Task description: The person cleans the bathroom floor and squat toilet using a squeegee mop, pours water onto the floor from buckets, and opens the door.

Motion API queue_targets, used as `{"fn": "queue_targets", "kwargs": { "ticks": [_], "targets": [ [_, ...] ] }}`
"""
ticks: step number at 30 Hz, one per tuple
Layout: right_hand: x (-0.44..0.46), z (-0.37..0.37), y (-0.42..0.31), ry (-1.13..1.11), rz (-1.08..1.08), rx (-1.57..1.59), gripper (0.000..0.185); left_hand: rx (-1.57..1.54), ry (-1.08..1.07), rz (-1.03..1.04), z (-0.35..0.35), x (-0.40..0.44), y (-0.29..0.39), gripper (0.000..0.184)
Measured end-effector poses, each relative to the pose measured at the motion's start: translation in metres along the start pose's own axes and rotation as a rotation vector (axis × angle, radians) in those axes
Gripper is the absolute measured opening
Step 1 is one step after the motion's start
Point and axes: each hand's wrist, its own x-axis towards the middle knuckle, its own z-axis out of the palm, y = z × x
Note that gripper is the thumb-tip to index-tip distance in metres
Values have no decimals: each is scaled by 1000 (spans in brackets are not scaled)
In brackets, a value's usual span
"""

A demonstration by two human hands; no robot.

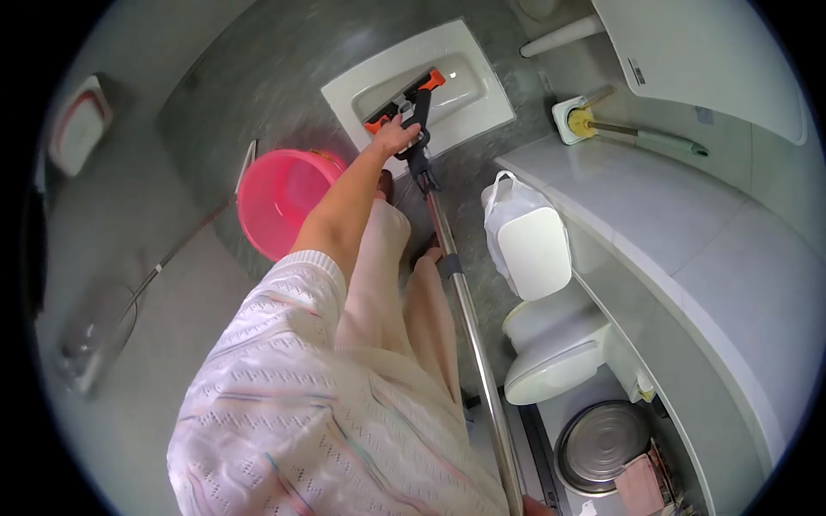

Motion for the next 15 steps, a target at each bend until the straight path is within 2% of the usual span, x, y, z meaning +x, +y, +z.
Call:
{"fn": "queue_targets", "kwargs": {
  "ticks": [1, 3, 4, 7, 10, 15],
  "targets": [
    [-7, -1, -1, -9, 55, -71, 49, -55, -94, -20, 0, 5, 3, 66],
    [-27, -21, -53, -5, -3, 224, 44, -165, -282, -65, -10, 8, 13, 60],
    [-29, -32, -74, -7, -32, 370, 42, -96, -192, -21, -8, 4, 15, 53],
    [6, -37, -90, -42, -65, 499, 33, -78, 153, -76, -12, -2, 22, 51],
    [53, -32, -96, -54, -107, 604, 24, -102, 134, -94, -32, -36, 46, 46],
    [96, -33, -110, -95, -5, 730, 18, -125, 163, -116, -9, -97, 55, 36]
  ]
}}
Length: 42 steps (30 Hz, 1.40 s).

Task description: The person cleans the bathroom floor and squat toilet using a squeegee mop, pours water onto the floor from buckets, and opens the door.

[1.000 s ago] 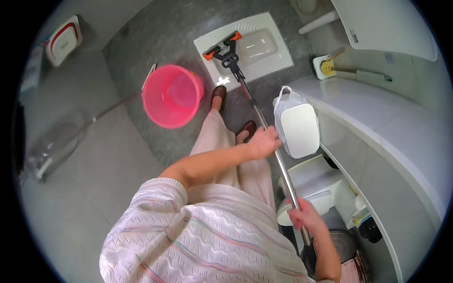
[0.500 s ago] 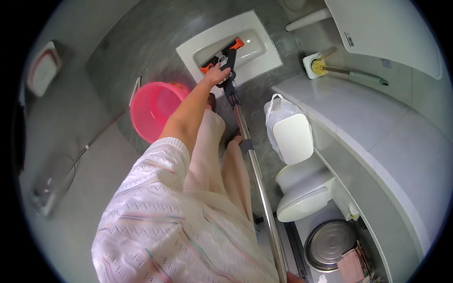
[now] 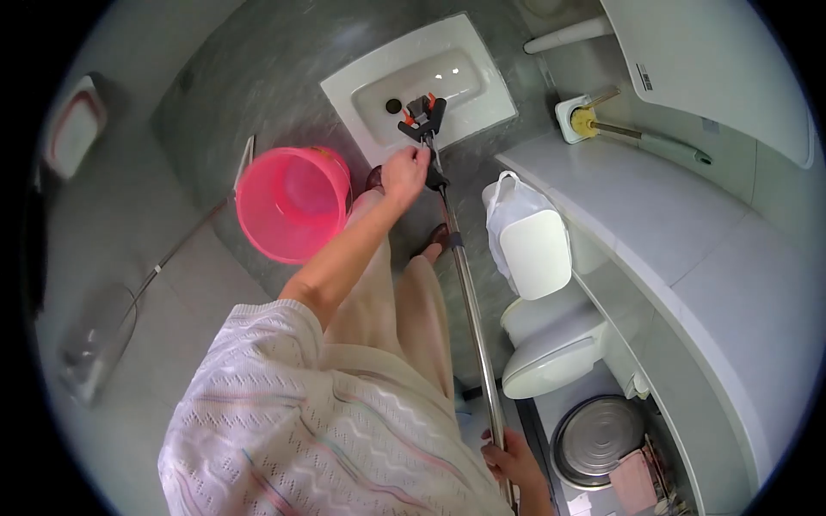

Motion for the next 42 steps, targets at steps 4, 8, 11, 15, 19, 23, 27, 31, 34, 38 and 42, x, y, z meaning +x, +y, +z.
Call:
{"fn": "queue_targets", "kwargs": {
  "ticks": [4, 8, 11, 15, 19, 23, 27, 31, 34, 38, 42],
  "targets": [
    [19, 16, 0, -2, -39, 195, 19, 105, -93, 143, 34, -59, -5, 28],
    [30, 16, 1, 27, -66, 193, 19, 108, -76, 119, 34, -74, -4, 26],
    [28, 16, -9, 17, -56, 149, 19, 97, -32, 127, 34, -67, -3, 26],
    [40, 4, 1, -77, -51, 142, 19, 78, -7, 130, 34, -65, -4, 26],
    [40, -1, 2, -74, -58, 139, 19, 86, -63, 82, 13, -34, -8, 34],
    [12, -9, 2, 28, -124, -64, 20, -6, 99, 84, 9, 22, -31, 33],
    [2, -25, 26, 75, -142, -136, 20, 211, 41, 107, -4, 37, -47, 46],
    [45, -53, 40, -41, -107, 46, 21, 266, 19, 7, -10, 2, -95, 40],
    [93, -67, 23, -116, -114, 63, 23, 333, 3, -100, -28, -43, -170, 41],
    [136, -67, -8, -142, -135, 165, 24, 448, -19, -351, -54, -86, -304, 47],
    [151, -51, -26, -110, -119, 168, 28, 281, 62, -676, -85, -105, -387, 58]
  ]
}}
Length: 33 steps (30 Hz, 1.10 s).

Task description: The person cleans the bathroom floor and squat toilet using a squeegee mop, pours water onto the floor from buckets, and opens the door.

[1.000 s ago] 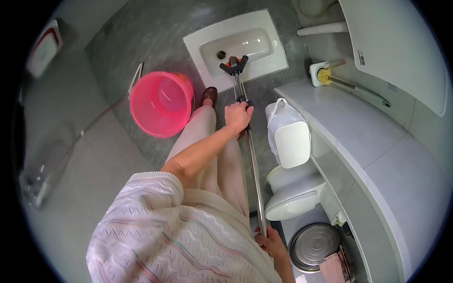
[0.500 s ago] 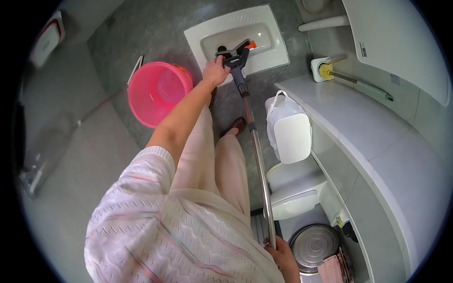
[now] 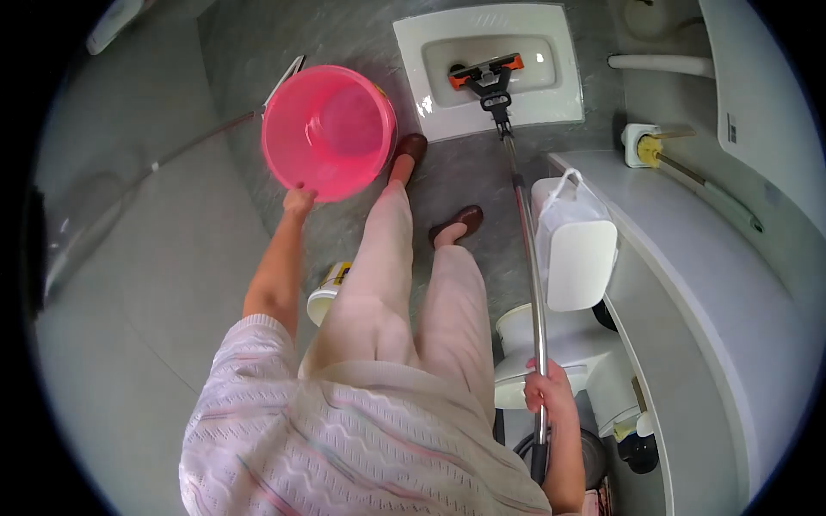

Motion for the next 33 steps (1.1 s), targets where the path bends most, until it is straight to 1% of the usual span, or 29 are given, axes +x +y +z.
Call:
{"fn": "queue_targets", "kwargs": {
  "ticks": [1, 2, 3, 4, 5, 6, 7, 10, 13, 16, 19, 22, 23, 28, 33],
  "targets": [
    [-2, 0, -2, -1, 28, 29, 29, -34, 20, -46, 0, 11, -15, 60],
    [-3, 1, 0, 5, 52, 70, 29, -9, -85, -33, -3, 30, -32, 62],
    [-2, 3, 0, -36, 68, 70, 28, -71, -91, -90, -1, 49, -48, 63],
    [0, 7, 0, -31, 114, 64, 27, -132, -94, -146, 2, 69, -65, 65],
    [4, 13, -1, -28, 158, 55, 27, -279, 6, -275, 10, 81, -71, 66],
    [7, 18, -3, -28, 206, 45, 26, -403, 40, -343, 17, 94, -78, 63],
    [11, 18, 0, -27, 289, 51, 21, -524, 78, -414, 10, 99, -78, 61],
    [24, 40, -2, 116, 400, 16, 12, -774, -65, -388, -17, 101, -60, 46],
    [33, 33, 20, 166, 435, 69, 6, -1111, -116, -366, 4, 126, -79, 29],
    [32, 29, 35, 250, 377, 41, 5, -1066, -92, -314, 7, 130, -85, 17],
    [33, 20, 47, 184, 368, 50, 6, -1000, -5, -315, -25, 96, -37, 13],
    [37, 19, 52, 147, 349, 62, 7, -948, -97, -184, -53, 63, 6, 15],
    [39, 19, 50, 138, 353, 49, 7, -950, -87, -154, -59, 52, 25, 16],
    [41, 6, 60, 110, 279, 54, 8, -973, -51, 22, -69, 9, 136, 21],
    [43, 0, 65, 87, 229, 70, 7, -815, -24, 201, -64, -4, 227, 23]
  ]
}}
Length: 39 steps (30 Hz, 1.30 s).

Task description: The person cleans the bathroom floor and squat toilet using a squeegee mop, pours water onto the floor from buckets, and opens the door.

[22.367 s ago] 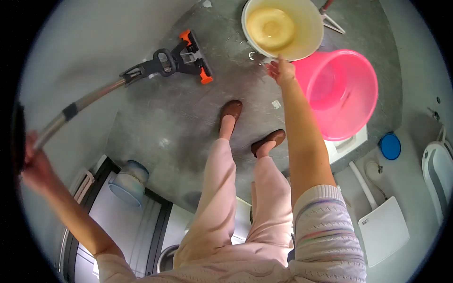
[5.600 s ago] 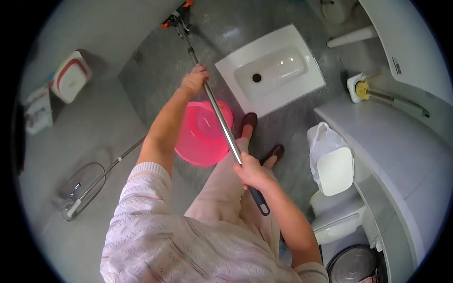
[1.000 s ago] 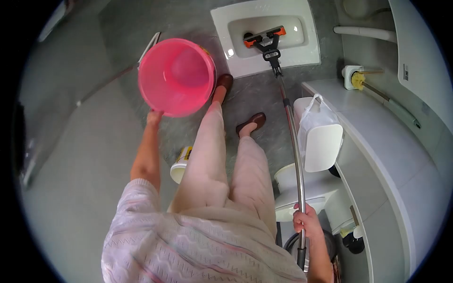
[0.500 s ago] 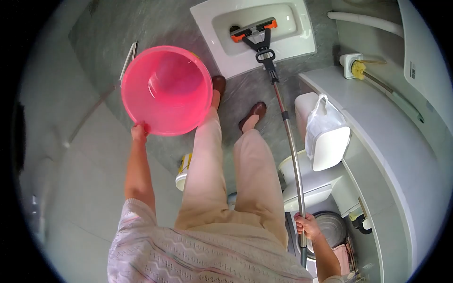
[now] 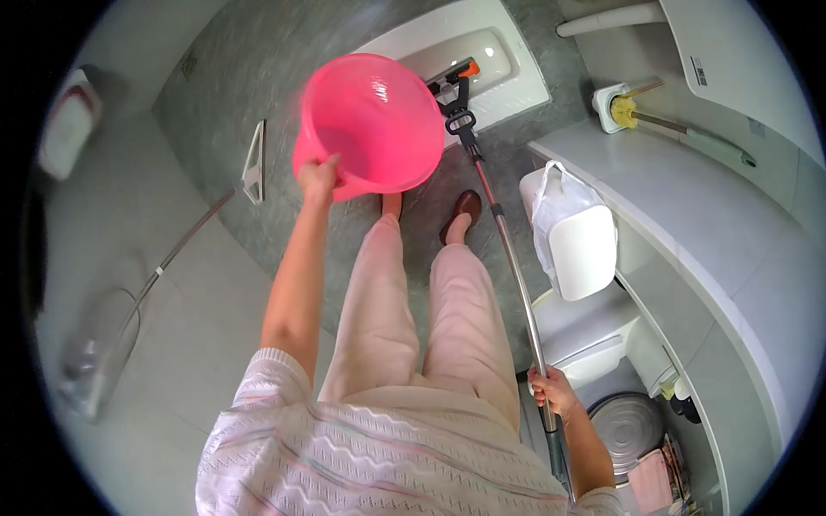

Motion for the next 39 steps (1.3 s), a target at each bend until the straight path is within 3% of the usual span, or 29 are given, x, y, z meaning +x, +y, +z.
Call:
{"fn": "queue_targets", "kwargs": {
  "ticks": [6, 9, 15, 30, 36, 39],
  "targets": [
    [-5, 0, -3, -13, -1, 40, 10, 302, 43, 124, 51, 26, 30, 27],
    [-6, 1, -3, -21, 21, 53, 11, 213, 8, 51, 54, 12, 49, 26],
    [-6, 3, -1, -80, 18, 73, 12, -24, -52, -30, 18, 7, 23, 25],
    [-16, 16, -16, -72, 51, 43, 11, 319, -131, 103, 74, 32, 47, 27],
    [-22, 20, -17, -67, 42, 30, 13, 92, -137, -32, 65, 8, 60, 28],
    [-28, 25, -19, -81, 34, 26, 14, -13, -175, -27, 34, 19, 25, 28]
  ]
}}
